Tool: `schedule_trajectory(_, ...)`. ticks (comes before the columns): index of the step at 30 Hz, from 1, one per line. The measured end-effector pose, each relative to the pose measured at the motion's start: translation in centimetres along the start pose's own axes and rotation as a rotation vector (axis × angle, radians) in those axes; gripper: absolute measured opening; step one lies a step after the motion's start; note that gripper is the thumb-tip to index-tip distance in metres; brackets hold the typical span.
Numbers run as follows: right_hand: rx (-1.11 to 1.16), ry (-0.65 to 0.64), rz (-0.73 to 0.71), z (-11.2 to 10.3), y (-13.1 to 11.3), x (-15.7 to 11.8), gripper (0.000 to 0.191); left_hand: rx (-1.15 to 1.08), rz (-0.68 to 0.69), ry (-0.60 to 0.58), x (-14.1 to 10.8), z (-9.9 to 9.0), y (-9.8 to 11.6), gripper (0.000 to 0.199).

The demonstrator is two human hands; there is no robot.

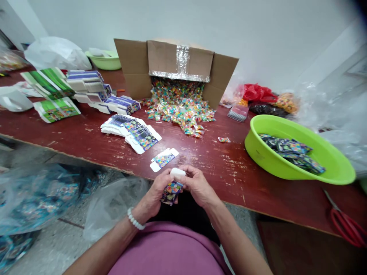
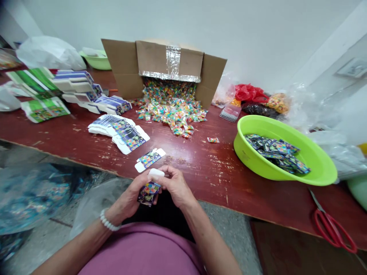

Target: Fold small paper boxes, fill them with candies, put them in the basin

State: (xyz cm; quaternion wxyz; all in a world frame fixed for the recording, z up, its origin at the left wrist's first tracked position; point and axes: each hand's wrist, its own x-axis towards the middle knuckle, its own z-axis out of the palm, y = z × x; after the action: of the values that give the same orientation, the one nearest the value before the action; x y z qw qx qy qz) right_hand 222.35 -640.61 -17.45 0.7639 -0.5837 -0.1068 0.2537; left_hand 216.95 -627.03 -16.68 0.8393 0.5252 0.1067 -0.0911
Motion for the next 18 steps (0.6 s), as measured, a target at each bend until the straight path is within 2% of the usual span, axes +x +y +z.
schedule_trajectory(2, -0.126, 0.089, -0.153, 0.4, 0.0, -0.2, 0.022, -0.074, -0.065, 0.002, 0.1, -0.1, 0.1, 0.042)
schedule_trajectory(4, -0.365, 0.147, -0.377, 0.4, -0.2, -0.5, 0.016, -0.161, -0.175, -0.027, 0.3, -0.3, 0.4, 0.042)
schedule_trajectory(6, -0.579, 0.087, -0.553, 0.2, -0.7, -0.7, 0.014, -0.218, -0.247, -0.051, 0.4, -0.3, 0.8, 0.043)
schedule_trajectory(7, -0.635, 0.033, -0.589, 0.0, -0.9, -0.8, 0.016, -0.228, -0.252, -0.053, 0.5, -0.3, 0.9, 0.042)
schedule_trajectory(10, -0.617, -0.039, -0.511, -0.3, -1.2, -0.8, 0.017, -0.209, -0.196, -0.032, 0.7, -0.2, 1.0, 0.042)
schedule_trajectory(15, -0.222, 0.014, -0.173, -0.1, -1.2, -0.1, 0.016, -0.078, -0.126, 0.038, 0.6, 0.0, 0.5, 0.057)
schedule_trajectory(18, -0.111, 0.002, -0.143, 0.1, -1.3, 0.0, 0.018, -0.044, -0.102, 0.044, 0.6, 0.1, 0.4, 0.062)
